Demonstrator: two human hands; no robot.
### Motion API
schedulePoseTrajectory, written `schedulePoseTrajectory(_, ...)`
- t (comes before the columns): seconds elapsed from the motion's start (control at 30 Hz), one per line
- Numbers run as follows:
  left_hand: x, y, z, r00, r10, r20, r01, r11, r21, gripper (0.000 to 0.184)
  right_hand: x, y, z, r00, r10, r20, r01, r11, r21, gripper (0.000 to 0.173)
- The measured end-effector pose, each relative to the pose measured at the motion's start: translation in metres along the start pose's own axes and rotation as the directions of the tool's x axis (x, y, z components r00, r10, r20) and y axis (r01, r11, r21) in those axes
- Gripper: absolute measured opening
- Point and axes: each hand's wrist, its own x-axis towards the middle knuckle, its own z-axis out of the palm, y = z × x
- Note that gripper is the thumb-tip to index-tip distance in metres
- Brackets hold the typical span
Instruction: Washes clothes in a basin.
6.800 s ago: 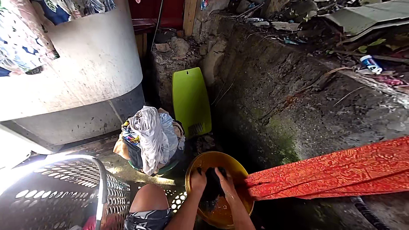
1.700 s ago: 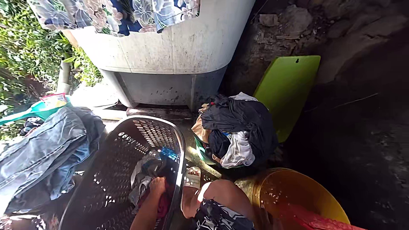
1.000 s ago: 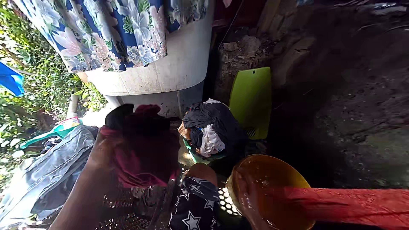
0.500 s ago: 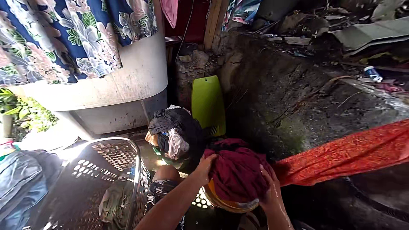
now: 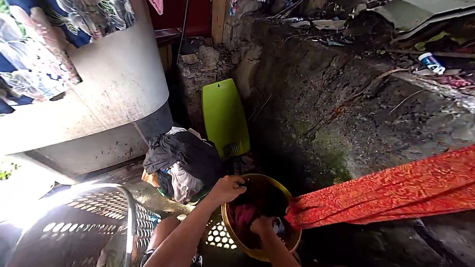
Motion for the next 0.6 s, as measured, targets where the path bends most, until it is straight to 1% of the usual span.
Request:
schedulePoseTrajectory(0.03, 0.001, 0.002, -0.002, 1.000, 0.011, -0.001, -0.011, 1.000, -0.028, 0.039, 0.006, -0.001, 0.001, 1.000, 0.001, 0.010, -0.001, 1.000, -0.008, 0.058)
schedulePoseTrajectory(0.07, 0.002, 0.004, -0.003, 1.000, 0.018, 0.003, -0.018, 1.000, -0.019, 0.039, 0.013, -0.002, 0.004, 1.000, 0.001, 0.007, -0.002, 1.000, 0.023, 0.061)
schedulePoseTrajectory(0.1, 0.003, 0.007, -0.005, 1.000, 0.027, 0.009, -0.028, 1.000, 0.014, 0.040, 0.021, -0.001, 0.010, 1.000, 0.007, -0.013, -0.006, 0.995, 0.102, 0.064)
schedulePoseTrajectory(0.13, 0.003, 0.009, -0.006, 0.999, 0.036, 0.012, -0.036, 0.998, 0.045, 0.041, 0.029, -0.001, 0.017, 0.999, 0.024, -0.043, -0.013, 0.974, 0.226, 0.066)
schedulePoseTrajectory(0.17, 0.003, 0.012, -0.007, 0.999, 0.040, 0.012, -0.041, 0.997, 0.068, 0.041, 0.037, 0.001, 0.025, 0.996, 0.035, -0.083, -0.002, 0.930, 0.368, 0.064)
schedulePoseTrajectory(0.2, 0.003, 0.014, -0.008, 0.999, 0.039, 0.008, -0.040, 0.995, 0.090, 0.041, 0.038, 0.003, 0.033, 0.992, 0.051, -0.119, 0.019, 0.852, 0.523, 0.057)
schedulePoseTrajectory(0.23, 0.003, 0.016, -0.009, 0.999, 0.034, 0.006, -0.035, 0.994, 0.108, 0.042, 0.033, 0.005, 0.040, 0.987, 0.076, -0.141, 0.039, 0.740, 0.672, 0.049)
schedulePoseTrajectory(0.27, 0.003, 0.017, -0.010, 1.000, 0.028, 0.005, -0.029, 0.992, 0.124, 0.043, 0.026, 0.009, 0.043, 0.989, 0.064, -0.133, 0.051, 0.697, 0.716, 0.046)
schedulePoseTrajectory(0.33, 0.004, 0.020, -0.010, 1.000, 0.014, 0.004, -0.014, 0.988, 0.152, 0.044, 0.010, 0.015, 0.046, 0.980, 0.008, -0.199, 0.126, 0.752, 0.647, 0.045)
schedulePoseTrajectory(0.37, 0.005, 0.022, -0.010, 1.000, 0.000, 0.010, -0.002, 0.987, 0.160, 0.044, 0.015, 0.016, 0.046, 0.977, -0.005, -0.214, 0.134, 0.793, 0.594, 0.047)
schedulePoseTrajectory(0.4, 0.006, 0.023, -0.010, 1.000, -0.016, 0.013, 0.014, 0.985, 0.172, 0.044, 0.029, 0.015, 0.052, 0.965, 0.003, -0.263, 0.152, 0.811, 0.565, 0.048)
schedulePoseTrajectory(0.43, 0.007, 0.024, -0.010, 0.999, -0.038, 0.014, 0.035, 0.981, 0.193, 0.044, 0.035, 0.017, 0.060, 0.956, -0.007, -0.293, 0.178, 0.810, 0.559, 0.046)
schedulePoseTrajectory(0.5, 0.010, 0.027, -0.009, 0.996, -0.094, 0.008, 0.089, 0.960, 0.266, 0.044, 0.024, 0.022, 0.062, 0.966, -0.065, -0.251, 0.197, 0.813, 0.548, 0.042)
schedulePoseTrajectory(0.53, 0.011, 0.029, -0.009, 0.993, -0.120, -0.001, 0.115, 0.945, 0.305, 0.044, 0.019, 0.023, 0.066, 0.965, -0.074, -0.252, 0.206, 0.806, 0.555, 0.039)
schedulePoseTrajectory(0.57, 0.012, 0.030, -0.008, 0.990, -0.140, -0.015, 0.137, 0.930, 0.342, 0.044, 0.019, 0.024, 0.073, 0.961, -0.066, -0.269, 0.221, 0.770, 0.598, 0.038)
schedulePoseTrajectory(0.6, 0.013, 0.030, -0.008, 0.988, -0.152, -0.029, 0.152, 0.915, 0.374, 0.043, 0.025, 0.023, 0.085, 0.948, -0.046, -0.316, 0.249, 0.727, 0.640, 0.039)
